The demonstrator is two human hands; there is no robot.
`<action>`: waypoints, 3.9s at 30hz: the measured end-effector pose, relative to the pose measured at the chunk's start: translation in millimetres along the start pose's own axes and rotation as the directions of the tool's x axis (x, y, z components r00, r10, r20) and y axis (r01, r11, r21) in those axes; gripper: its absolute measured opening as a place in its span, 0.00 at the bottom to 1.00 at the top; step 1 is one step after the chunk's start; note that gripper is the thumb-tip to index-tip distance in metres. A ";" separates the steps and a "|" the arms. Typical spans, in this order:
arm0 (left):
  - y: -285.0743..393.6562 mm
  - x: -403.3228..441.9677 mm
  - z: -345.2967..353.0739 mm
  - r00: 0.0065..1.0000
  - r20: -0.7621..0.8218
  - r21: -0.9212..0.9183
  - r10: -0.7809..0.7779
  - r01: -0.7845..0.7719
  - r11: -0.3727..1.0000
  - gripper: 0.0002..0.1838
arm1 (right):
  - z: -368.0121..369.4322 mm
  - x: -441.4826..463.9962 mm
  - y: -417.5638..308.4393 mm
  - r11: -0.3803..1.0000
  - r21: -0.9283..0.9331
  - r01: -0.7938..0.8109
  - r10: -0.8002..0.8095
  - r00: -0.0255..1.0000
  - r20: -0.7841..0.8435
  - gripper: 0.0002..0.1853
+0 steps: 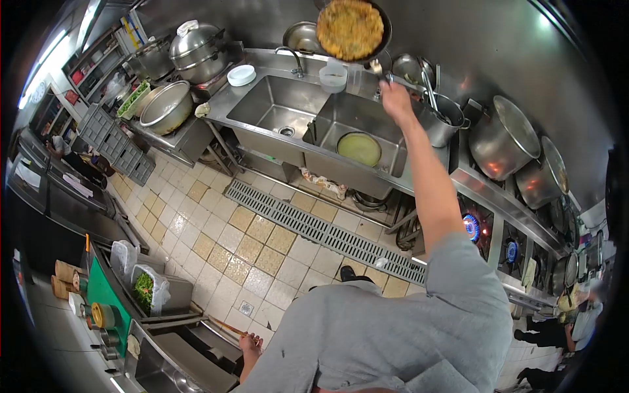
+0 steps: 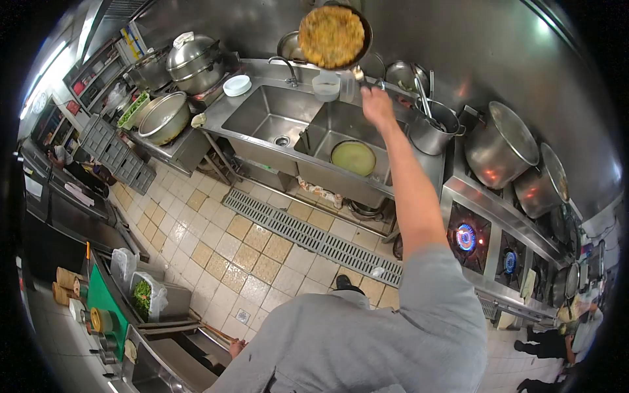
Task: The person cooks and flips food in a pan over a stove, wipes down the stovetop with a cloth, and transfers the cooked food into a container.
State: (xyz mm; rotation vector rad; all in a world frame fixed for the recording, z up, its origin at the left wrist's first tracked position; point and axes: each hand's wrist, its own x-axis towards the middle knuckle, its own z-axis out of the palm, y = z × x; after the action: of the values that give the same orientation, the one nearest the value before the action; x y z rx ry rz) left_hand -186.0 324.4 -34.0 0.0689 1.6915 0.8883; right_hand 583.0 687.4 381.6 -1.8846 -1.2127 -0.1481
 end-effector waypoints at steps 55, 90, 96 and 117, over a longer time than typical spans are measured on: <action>-224.3 -88.6 121.9 0.860 0.499 0.668 -0.107 -0.460 -0.585 0.11 | -322.0 -567.0 411.9 -0.093 0.680 -0.727 0.769 0.382 0.513 0.27; -271.7 -256.1 254.3 0.899 0.429 0.551 -0.083 -0.187 0.813 0.18 | -385.0 -869.6 511.1 0.364 -0.402 -0.840 0.739 -0.003 0.674 0.20; -261.4 -232.8 228.4 0.906 0.415 0.551 -0.090 -0.171 0.817 0.18 | -416.6 -860.0 485.8 0.265 -0.303 -0.916 0.856 0.079 0.511 0.19; -185.3 -142.3 17.9 0.935 0.343 0.748 -0.091 -0.213 0.629 0.16 | -353.6 -984.1 269.2 0.274 -0.345 -0.898 0.834 0.043 0.550 0.23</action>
State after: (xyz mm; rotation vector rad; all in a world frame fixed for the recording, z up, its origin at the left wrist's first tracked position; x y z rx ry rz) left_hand -50.1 133.6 -27.4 0.8440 1.6132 0.0930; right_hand 401.4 -279.4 -63.8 -2.3221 -0.1321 1.3832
